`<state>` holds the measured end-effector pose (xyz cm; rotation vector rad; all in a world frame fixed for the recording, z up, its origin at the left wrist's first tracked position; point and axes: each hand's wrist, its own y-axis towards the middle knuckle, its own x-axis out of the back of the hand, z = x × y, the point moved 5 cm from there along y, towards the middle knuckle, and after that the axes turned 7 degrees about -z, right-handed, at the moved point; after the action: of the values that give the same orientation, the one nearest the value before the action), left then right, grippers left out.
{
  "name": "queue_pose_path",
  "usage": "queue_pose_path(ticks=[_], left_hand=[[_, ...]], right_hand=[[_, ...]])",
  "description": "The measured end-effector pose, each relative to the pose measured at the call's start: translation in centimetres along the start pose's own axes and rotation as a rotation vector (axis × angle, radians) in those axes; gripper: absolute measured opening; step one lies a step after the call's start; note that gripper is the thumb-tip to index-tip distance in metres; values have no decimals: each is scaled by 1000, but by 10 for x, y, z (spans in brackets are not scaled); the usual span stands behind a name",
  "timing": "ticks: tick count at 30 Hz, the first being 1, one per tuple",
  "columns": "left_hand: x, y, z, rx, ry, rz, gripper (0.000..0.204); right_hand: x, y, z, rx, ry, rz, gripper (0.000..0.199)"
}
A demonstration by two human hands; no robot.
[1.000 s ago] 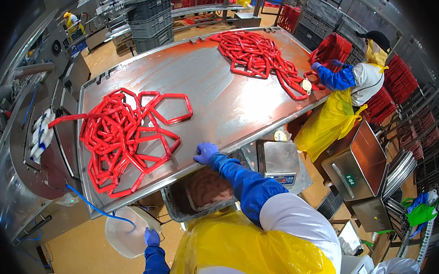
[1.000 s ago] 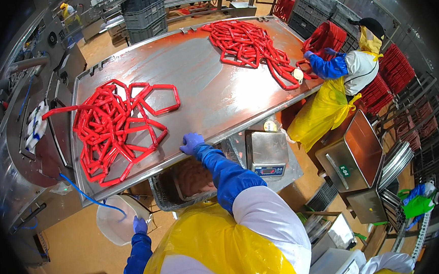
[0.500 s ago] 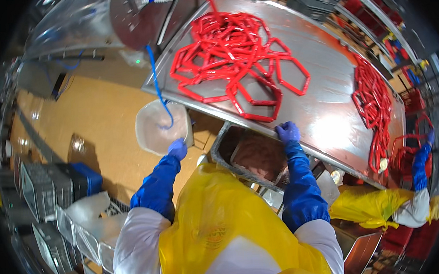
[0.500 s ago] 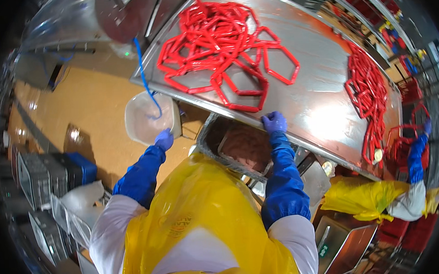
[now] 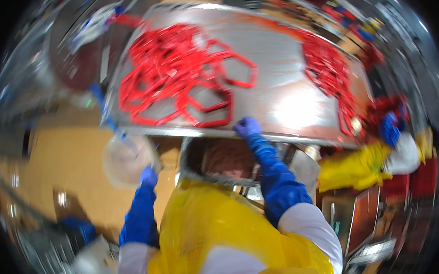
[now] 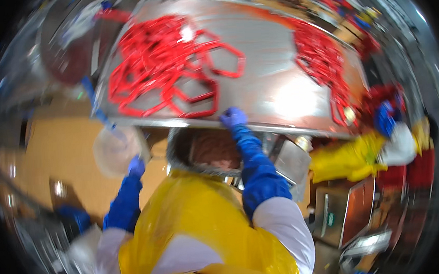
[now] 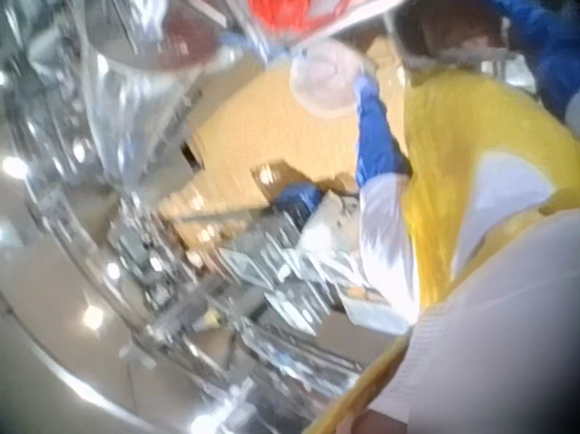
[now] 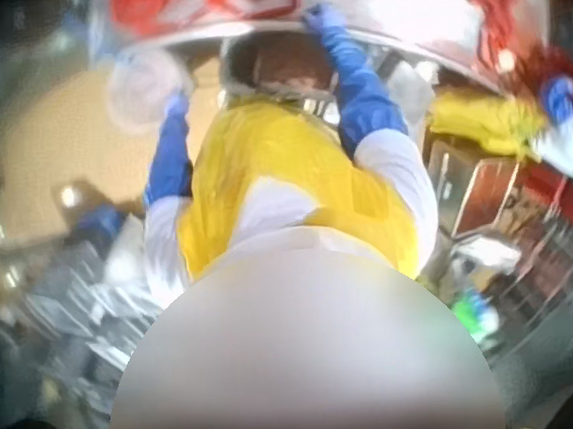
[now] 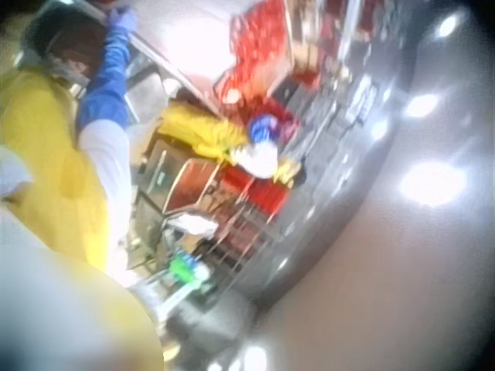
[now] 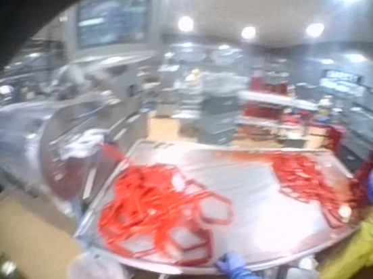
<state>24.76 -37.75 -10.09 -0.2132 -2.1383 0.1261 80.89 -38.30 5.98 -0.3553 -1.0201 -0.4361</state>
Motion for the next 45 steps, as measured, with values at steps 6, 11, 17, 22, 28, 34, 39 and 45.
queue_pose_path(ticks=[6, 11, 17, 22, 28, 34, 39, 45], left_hand=[[6, -8, -17, 0, 143, -27, 40], [2, 0, -15, -181, 129, -125, 43], [0, 0, -3, -132, 153, -64, 48], [1, -1, -9, -103, 142, -69, 50], [4, -5, -15, -104, 167, -77, 51], [-1, 1, -15, -55, 178, -24, 52], [-2, -2, 12, 17, 93, 5, 50], [12, -4, -24, 9, 82, -102, 29]], right_hand=[[13, -6, 0, 28, -71, -109, 37], [11, -9, -10, 48, -39, -124, 38], [10, -11, -4, 46, -34, -85, 37], [11, -12, -5, 56, -33, -112, 37], [12, -10, -5, 53, -33, -102, 37], [11, -9, -7, 51, -62, -112, 38], [1, 1, 4, 88, -64, -124, 37], [-17, 0, -27, 95, -17, -127, 39]])
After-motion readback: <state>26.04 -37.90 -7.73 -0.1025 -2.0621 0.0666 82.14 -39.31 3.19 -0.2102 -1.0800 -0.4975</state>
